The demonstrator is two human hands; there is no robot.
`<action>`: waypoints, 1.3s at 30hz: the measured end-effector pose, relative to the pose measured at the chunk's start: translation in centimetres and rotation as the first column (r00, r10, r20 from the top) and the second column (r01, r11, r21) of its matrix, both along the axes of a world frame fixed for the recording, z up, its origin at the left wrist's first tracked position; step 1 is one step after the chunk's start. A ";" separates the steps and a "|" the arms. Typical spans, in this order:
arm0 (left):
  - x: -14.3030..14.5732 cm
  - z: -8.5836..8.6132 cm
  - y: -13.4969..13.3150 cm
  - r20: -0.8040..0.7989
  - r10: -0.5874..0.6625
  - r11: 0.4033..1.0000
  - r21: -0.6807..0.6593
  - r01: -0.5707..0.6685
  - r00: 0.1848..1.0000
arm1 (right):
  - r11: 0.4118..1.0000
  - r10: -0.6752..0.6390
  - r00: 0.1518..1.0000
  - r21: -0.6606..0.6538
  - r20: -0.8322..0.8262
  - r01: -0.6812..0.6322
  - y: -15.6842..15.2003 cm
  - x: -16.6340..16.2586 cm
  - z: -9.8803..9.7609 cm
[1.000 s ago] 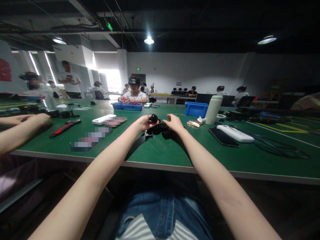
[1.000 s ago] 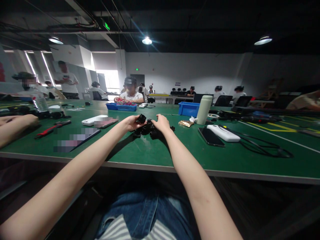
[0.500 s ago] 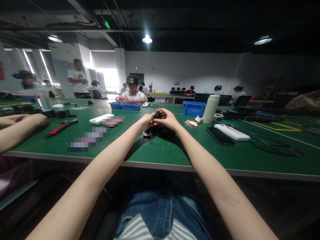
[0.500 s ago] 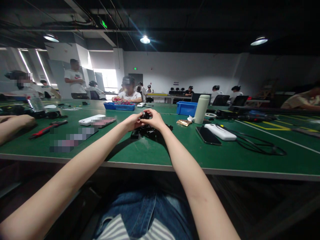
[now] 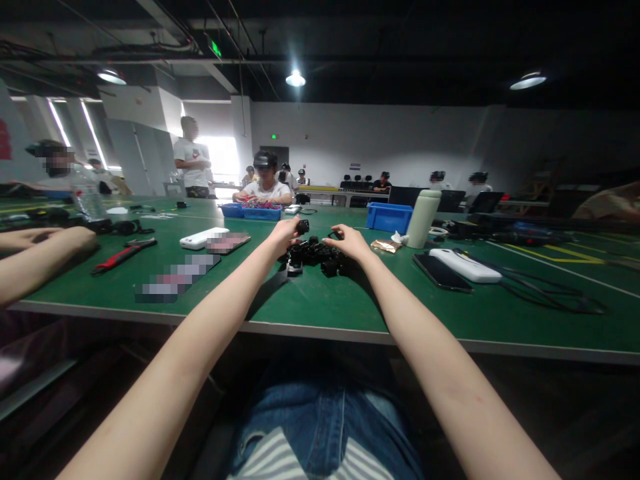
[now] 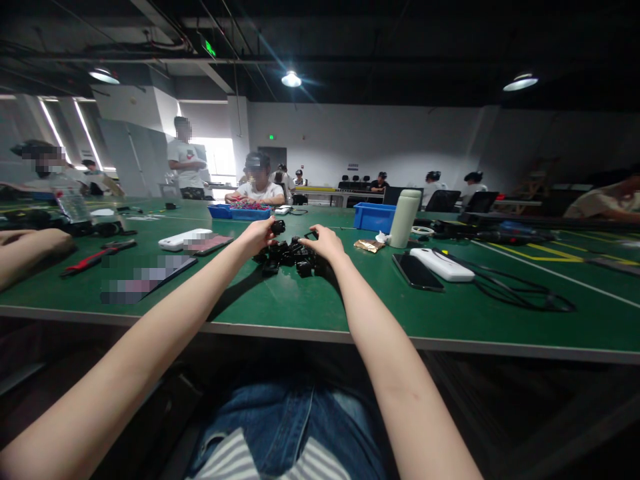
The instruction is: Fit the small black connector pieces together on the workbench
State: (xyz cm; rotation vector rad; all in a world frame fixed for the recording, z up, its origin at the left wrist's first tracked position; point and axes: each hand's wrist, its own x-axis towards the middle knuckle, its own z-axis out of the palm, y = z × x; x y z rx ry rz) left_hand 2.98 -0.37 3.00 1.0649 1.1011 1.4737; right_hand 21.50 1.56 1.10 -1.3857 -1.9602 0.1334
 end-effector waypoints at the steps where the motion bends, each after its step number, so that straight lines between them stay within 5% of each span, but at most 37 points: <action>1: -0.1 0.0 0.0 -0.007 -0.005 1.000 0.005 0.005 1.000 | 0.999 -0.034 0.998 -0.031 0.046 0.035 0.0 0.1 -0.2; 8: -0.8 0.2 -0.2 -0.153 0.011 0.997 0.075 0.001 0.988 | 0.965 -0.110 0.948 -0.196 0.297 0.174 0.2 0.1 -0.5; 14: -2.2 0.3 0.2 -0.370 0.109 0.980 0.196 -0.038 0.922 | 0.976 -0.114 0.958 -0.151 0.262 0.158 1.3 -0.5 -0.4; 16: -3.3 0.1 0.2 -0.502 0.167 0.974 0.215 -0.065 0.849 | 0.982 -0.098 0.963 -0.131 0.253 0.134 1.9 -1.0 -0.2; 20: -6.1 -0.4 -0.3 -0.790 0.298 0.953 0.282 -0.114 0.536 | 0.986 -0.043 0.956 -0.141 0.290 0.087 3.1 -2.6 0.4; 24: -8.3 -1.2 -0.9 -0.897 0.316 0.946 0.275 -0.170 0.307 | 0.978 0.001 0.928 -0.194 0.372 0.077 3.9 -4.3 1.3; 31: -8.9 -3.4 -0.1 -0.965 0.160 0.986 0.146 -0.084 0.207 | 0.962 0.017 0.888 -0.250 0.459 0.111 4.6 -6.6 1.8; 39: -7.9 -3.5 0.2 -0.987 0.122 0.992 0.125 0.020 0.104 | 0.942 -0.010 0.886 -0.293 0.464 0.164 5.0 -7.0 1.1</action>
